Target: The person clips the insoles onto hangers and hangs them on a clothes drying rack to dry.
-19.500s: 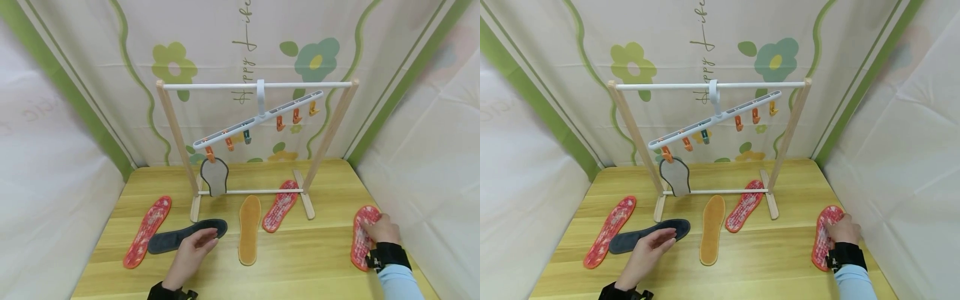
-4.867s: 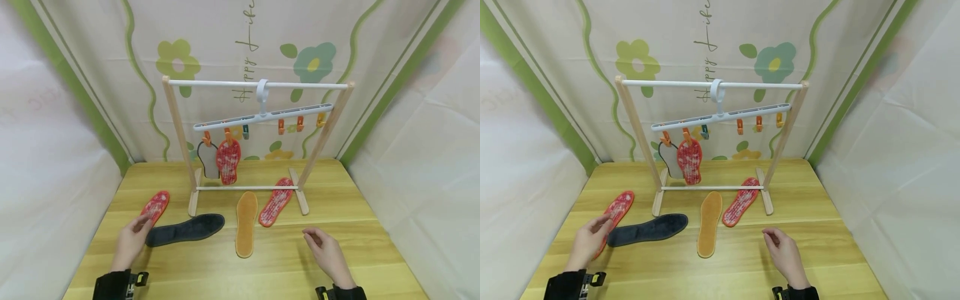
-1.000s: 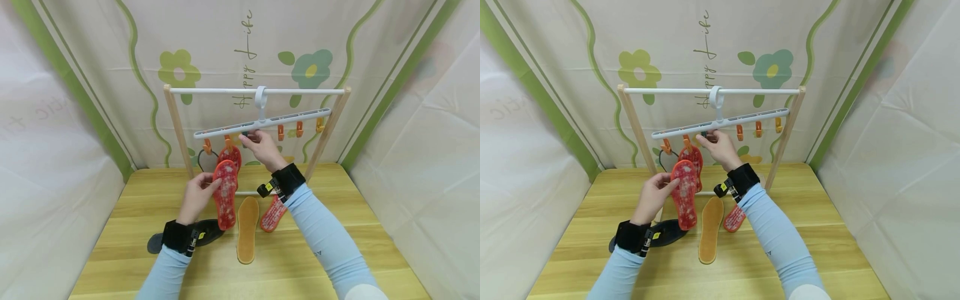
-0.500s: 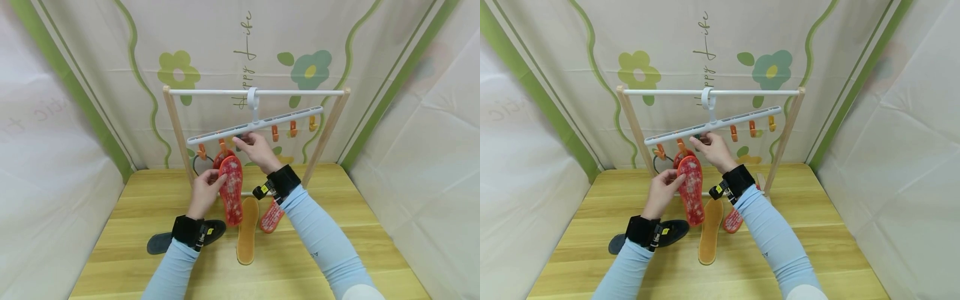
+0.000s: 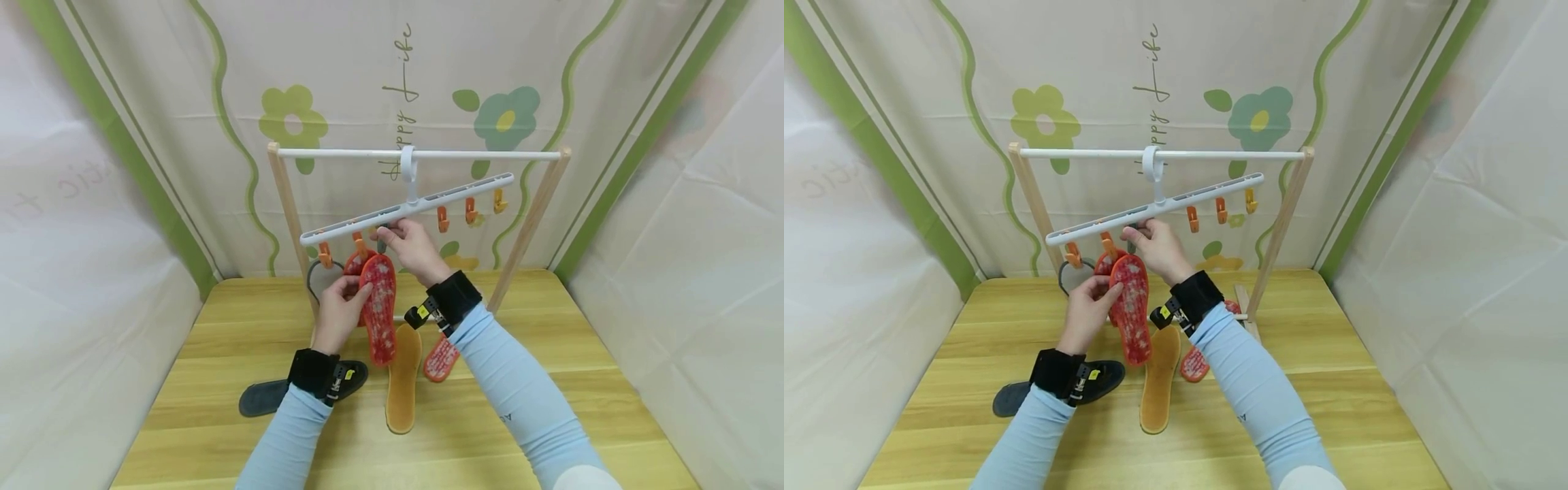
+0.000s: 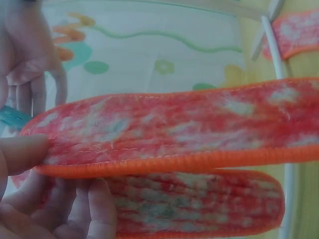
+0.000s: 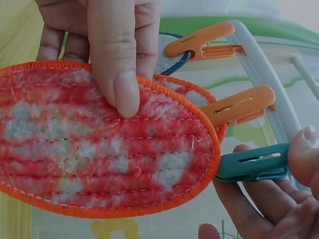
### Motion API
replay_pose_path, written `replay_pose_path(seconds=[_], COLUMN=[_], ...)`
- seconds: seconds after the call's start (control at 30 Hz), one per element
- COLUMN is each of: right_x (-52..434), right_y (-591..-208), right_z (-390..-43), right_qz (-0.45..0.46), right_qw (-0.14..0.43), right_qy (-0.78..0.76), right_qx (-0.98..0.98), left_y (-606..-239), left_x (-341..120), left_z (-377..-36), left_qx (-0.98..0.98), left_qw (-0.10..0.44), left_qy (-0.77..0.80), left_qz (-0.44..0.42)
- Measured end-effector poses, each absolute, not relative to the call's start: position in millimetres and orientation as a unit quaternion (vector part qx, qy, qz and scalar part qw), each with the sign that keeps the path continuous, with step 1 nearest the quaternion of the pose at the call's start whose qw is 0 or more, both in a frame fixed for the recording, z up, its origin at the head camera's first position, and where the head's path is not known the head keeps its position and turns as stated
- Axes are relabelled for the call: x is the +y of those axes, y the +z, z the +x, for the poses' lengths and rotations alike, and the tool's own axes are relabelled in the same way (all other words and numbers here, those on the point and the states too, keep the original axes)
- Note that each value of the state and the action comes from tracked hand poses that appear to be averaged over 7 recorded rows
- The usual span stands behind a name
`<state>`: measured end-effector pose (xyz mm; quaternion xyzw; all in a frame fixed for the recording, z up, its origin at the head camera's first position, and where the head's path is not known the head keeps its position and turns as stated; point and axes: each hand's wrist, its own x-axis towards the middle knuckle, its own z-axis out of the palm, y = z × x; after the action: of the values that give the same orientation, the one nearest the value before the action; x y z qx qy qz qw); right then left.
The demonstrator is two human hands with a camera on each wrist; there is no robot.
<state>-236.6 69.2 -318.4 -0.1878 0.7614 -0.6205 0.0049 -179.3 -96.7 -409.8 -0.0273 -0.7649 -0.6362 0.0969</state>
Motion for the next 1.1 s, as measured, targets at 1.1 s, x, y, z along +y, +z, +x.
replay_pose_path(seconds=[1.1], right_x=[61], right_y=[-325], right_z=[-234], right_qz=[-0.140], right_qw=[-0.054], right_qy=[-0.625], right_qx=[0.766], left_y=[-412], left_x=[-86], left_z=[-186], left_qx=[-0.778], left_qw=[0.123], left_qy=[-0.616], left_qz=[-0.025])
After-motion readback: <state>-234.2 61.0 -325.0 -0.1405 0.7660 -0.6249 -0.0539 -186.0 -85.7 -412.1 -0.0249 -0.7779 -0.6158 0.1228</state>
